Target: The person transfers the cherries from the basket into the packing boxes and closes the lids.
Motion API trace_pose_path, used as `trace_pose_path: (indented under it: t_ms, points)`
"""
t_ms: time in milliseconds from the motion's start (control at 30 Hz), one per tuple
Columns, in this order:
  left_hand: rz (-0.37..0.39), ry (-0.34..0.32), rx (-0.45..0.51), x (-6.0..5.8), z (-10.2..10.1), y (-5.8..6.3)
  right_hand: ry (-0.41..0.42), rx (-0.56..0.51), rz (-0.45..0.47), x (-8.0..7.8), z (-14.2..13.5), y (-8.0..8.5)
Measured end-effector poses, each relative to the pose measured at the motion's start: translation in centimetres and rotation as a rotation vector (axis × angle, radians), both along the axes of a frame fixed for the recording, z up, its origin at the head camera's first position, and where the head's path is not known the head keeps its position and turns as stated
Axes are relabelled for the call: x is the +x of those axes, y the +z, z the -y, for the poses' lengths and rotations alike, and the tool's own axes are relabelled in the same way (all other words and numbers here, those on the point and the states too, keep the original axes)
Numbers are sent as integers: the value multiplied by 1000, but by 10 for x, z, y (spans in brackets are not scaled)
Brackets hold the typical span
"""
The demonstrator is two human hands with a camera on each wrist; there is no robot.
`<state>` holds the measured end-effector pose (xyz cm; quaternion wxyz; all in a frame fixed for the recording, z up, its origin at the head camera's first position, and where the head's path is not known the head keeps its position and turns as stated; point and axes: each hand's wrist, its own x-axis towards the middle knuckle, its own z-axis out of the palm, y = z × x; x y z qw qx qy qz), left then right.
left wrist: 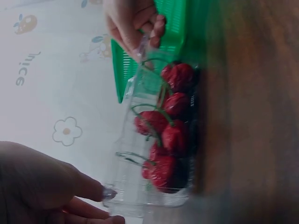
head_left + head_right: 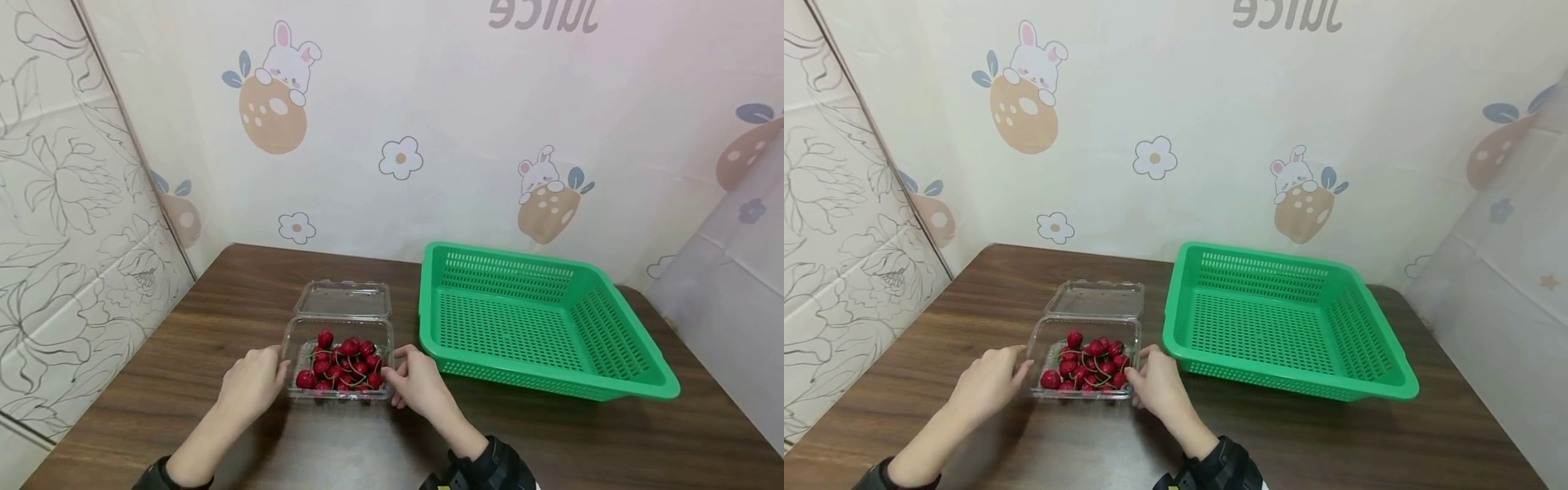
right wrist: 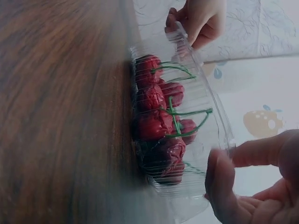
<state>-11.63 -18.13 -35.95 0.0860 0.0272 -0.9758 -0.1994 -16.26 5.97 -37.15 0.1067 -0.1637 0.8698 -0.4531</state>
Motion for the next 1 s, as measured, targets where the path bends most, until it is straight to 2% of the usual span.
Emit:
trace_pose_path:
  t_ms: [167,267,367,533,667,767,833,900,1000]
  points:
    - [22,-8,-4,-11,7,9,22,-227,257,-6,-5,-4]
    - [22,-10,26,-21,12,13,38,-299,357,-10,-7,-7]
    - [9,-15,63,-34,16,15,53,-314,407,-12,-8,-7]
    - [0,-27,96,-55,23,12,71,-321,441,-13,-9,-6]
    - [58,-47,147,-71,28,9,83,-324,459,-15,-10,-6]
    - [132,-43,218,-83,32,6,99,-332,472,-16,-10,-7]
    - [196,-31,299,-90,35,4,110,-337,481,-17,-11,-8]
    - [260,-27,411,-98,38,1,119,-345,489,-17,-11,-8]
    - [368,-21,628,-109,43,-3,128,-351,492,-18,-11,-9]
